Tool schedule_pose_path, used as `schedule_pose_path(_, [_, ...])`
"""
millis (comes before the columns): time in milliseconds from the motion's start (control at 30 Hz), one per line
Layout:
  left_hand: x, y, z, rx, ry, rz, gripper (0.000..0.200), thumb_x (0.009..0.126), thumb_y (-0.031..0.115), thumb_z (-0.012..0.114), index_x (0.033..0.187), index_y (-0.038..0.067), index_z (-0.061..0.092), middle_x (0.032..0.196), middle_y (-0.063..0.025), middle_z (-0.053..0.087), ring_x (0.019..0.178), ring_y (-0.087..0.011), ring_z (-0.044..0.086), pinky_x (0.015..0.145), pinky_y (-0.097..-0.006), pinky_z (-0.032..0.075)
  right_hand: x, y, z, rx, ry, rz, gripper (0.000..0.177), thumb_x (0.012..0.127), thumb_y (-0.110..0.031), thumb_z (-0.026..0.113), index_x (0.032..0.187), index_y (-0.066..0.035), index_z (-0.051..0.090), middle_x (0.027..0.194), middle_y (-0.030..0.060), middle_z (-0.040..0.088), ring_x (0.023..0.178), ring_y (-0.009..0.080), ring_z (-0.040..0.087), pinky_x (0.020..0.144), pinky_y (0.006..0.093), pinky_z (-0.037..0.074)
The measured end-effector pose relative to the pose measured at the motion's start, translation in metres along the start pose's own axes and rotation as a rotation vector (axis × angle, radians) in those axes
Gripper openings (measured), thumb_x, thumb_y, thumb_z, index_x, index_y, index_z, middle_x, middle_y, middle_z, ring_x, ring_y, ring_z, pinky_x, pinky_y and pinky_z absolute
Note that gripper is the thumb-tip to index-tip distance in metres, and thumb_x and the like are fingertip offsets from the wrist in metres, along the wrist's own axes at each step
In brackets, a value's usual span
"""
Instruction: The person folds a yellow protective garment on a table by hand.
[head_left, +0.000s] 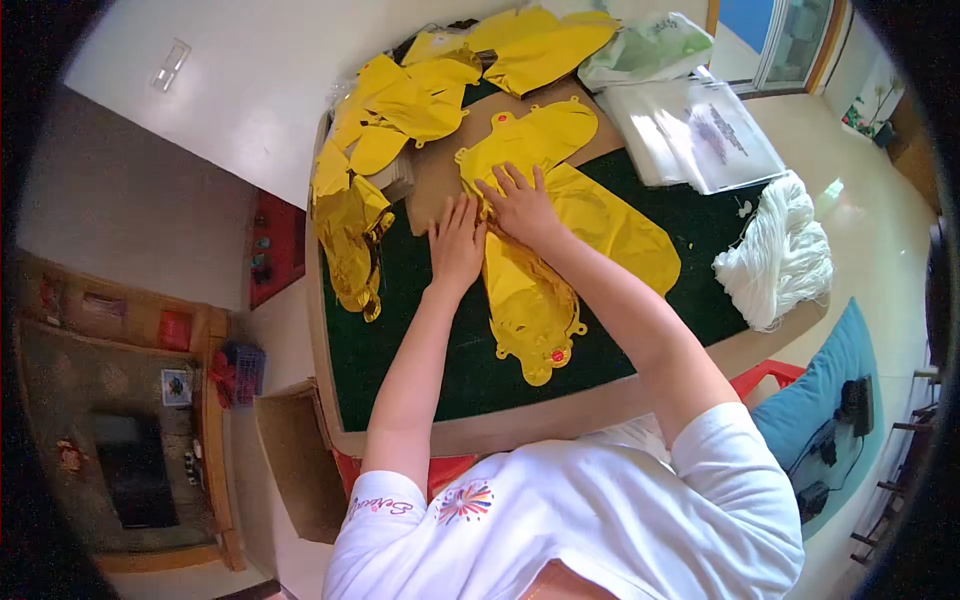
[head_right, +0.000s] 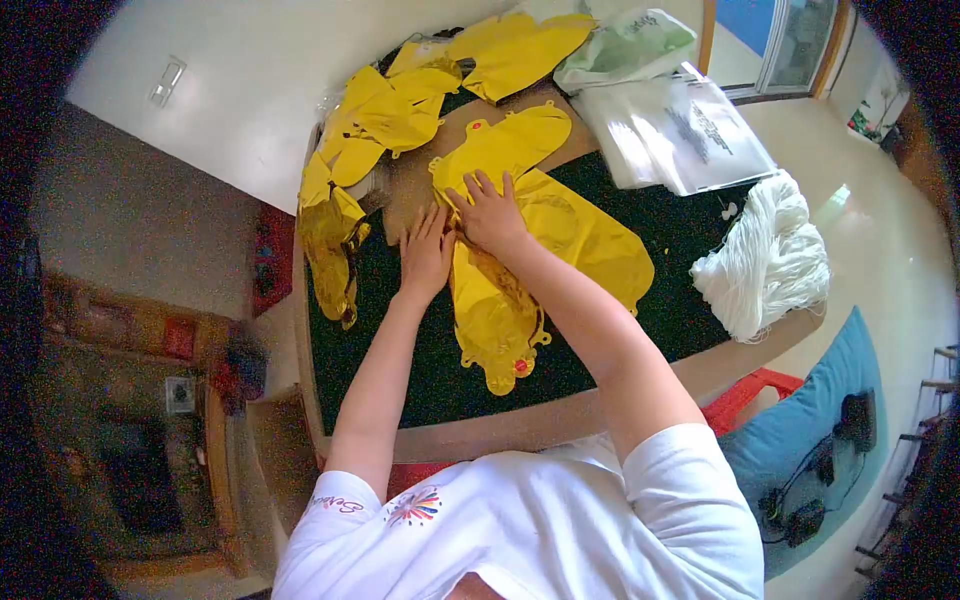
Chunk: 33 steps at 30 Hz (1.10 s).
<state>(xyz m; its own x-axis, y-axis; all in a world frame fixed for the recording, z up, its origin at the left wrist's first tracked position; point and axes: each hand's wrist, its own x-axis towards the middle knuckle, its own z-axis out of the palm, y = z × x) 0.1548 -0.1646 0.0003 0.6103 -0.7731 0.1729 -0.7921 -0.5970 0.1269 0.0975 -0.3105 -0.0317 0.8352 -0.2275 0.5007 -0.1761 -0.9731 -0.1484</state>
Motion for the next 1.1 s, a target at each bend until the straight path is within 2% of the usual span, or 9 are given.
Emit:
schedule_pose_path(233, [-0.001, 0.002, 0.0, -0.106, 0.147, -0.048, 0.048, 0.097, 0.03, 0.042, 0.139, 0.007, 0.037, 0.144, -0.0132, 0.035, 0.137, -0.0287, 0.026, 0.111, -0.0498, 0.018, 0.0, 0.002, -0.001, 0.002, -0.011, -0.019, 0.055, 0.085, -0.035, 0.056, 0.136, -0.023, 0.042, 0.138, 0.0101, 0.042, 0.131, 0.0284, 0.036, 0.101, 0.0614, 0.027])
schedule_pose_path(300, [-0.007, 0.0, -0.01, -0.298, 0.086, -0.07, 0.043, 0.094, 0.026, 0.048, 0.131, 0.005, 0.046, 0.139, -0.0158, 0.041, 0.133, -0.0302, 0.033, 0.11, -0.0493, 0.022, 0.002, 0.004, 0.003, -0.038, -0.004, -0.032, 0.053, 0.086, -0.035, 0.055, 0.137, -0.023, 0.041, 0.139, 0.0098, 0.042, 0.131, 0.0283, 0.036, 0.102, 0.0614, 0.026])
schedule_pose_path(333, [-0.013, 0.003, -0.012, -0.302, 0.087, -0.074, 0.043, 0.094, 0.026, 0.048, 0.131, 0.005, 0.046, 0.139, -0.0158, 0.041, 0.133, -0.0302, 0.033, 0.11, -0.0493, 0.022, 0.002, 0.004, 0.005, -0.072, -0.001, -0.037, 0.052, 0.088, -0.034, 0.053, 0.137, -0.023, 0.041, 0.139, 0.0096, 0.041, 0.131, 0.0282, 0.036, 0.102, 0.0614, 0.026])
schedule_pose_path(400, [-0.027, 0.013, -0.015, -0.127, 0.133, 0.108, 0.037, 0.092, 0.023, 0.051, 0.125, 0.004, 0.052, 0.134, -0.0166, 0.045, 0.129, -0.0312, 0.037, 0.109, -0.0496, 0.024, 0.001, 0.005, 0.004, -0.051, -0.023, -0.031, 0.05, 0.089, -0.032, 0.05, 0.137, -0.023, 0.04, 0.139, 0.0097, 0.041, 0.131, 0.0283, 0.035, 0.103, 0.0612, 0.025])
schedule_pose_path(533, [-0.047, 0.02, -0.014, -0.111, -0.012, 0.194, 0.044, 0.093, 0.027, 0.049, 0.131, 0.006, 0.046, 0.139, -0.0123, 0.041, 0.133, -0.0269, 0.033, 0.111, -0.0499, 0.02, 0.002, 0.002, -0.001, -0.037, -0.054, -0.01, 0.048, 0.091, -0.027, 0.045, 0.138, -0.022, 0.039, 0.139, 0.0101, 0.041, 0.133, 0.0284, 0.034, 0.104, 0.0607, 0.024])
schedule_pose_path(733, [-0.05, 0.018, -0.01, -0.113, -0.019, 0.178, 0.046, 0.094, 0.029, 0.046, 0.135, 0.009, 0.042, 0.143, -0.01, 0.038, 0.135, -0.0256, 0.031, 0.11, -0.0519, 0.02, 0.007, -0.001, -0.016, 0.028, -0.114, 0.023, 0.046, 0.092, -0.024, 0.047, 0.137, -0.02, 0.04, 0.141, 0.0107, 0.041, 0.133, 0.0286, 0.034, 0.105, 0.0597, 0.023])
schedule_pose_path(833, [-0.051, 0.019, -0.011, -0.117, -0.012, 0.174, 0.046, 0.094, 0.028, 0.045, 0.136, 0.009, 0.041, 0.143, -0.0096, 0.037, 0.135, -0.0261, 0.031, 0.111, -0.051, 0.019, 0.02, 0.0, -0.031, 0.13, -0.058, 0.06, 0.043, 0.093, -0.026, 0.046, 0.135, -0.019, 0.042, 0.14, 0.0108, 0.041, 0.134, 0.0278, 0.033, 0.108, 0.0575, 0.02])
schedule_pose_path(933, [-0.052, 0.018, -0.009, -0.109, -0.01, 0.184, 0.046, 0.095, 0.028, 0.045, 0.137, 0.009, 0.04, 0.143, -0.0098, 0.037, 0.134, -0.0267, 0.031, 0.111, -0.0503, 0.019, 0.033, 0.003, -0.03, 0.168, -0.08, -0.005, 0.041, 0.094, -0.027, 0.044, 0.135, -0.019, 0.043, 0.14, 0.01, 0.041, 0.133, 0.0276, 0.034, 0.107, 0.0579, 0.022])
schedule_pose_path(1100, [-0.049, 0.015, -0.011, -0.14, 0.023, 0.193, 0.044, 0.095, 0.028, 0.045, 0.134, 0.008, 0.044, 0.14, -0.0124, 0.04, 0.133, -0.0281, 0.033, 0.11, -0.0513, 0.02, 0.037, 0.015, -0.013, 0.066, -0.149, -0.034, 0.039, 0.094, -0.027, 0.044, 0.131, -0.019, 0.047, 0.139, 0.0098, 0.043, 0.132, 0.0275, 0.036, 0.106, 0.0592, 0.023])
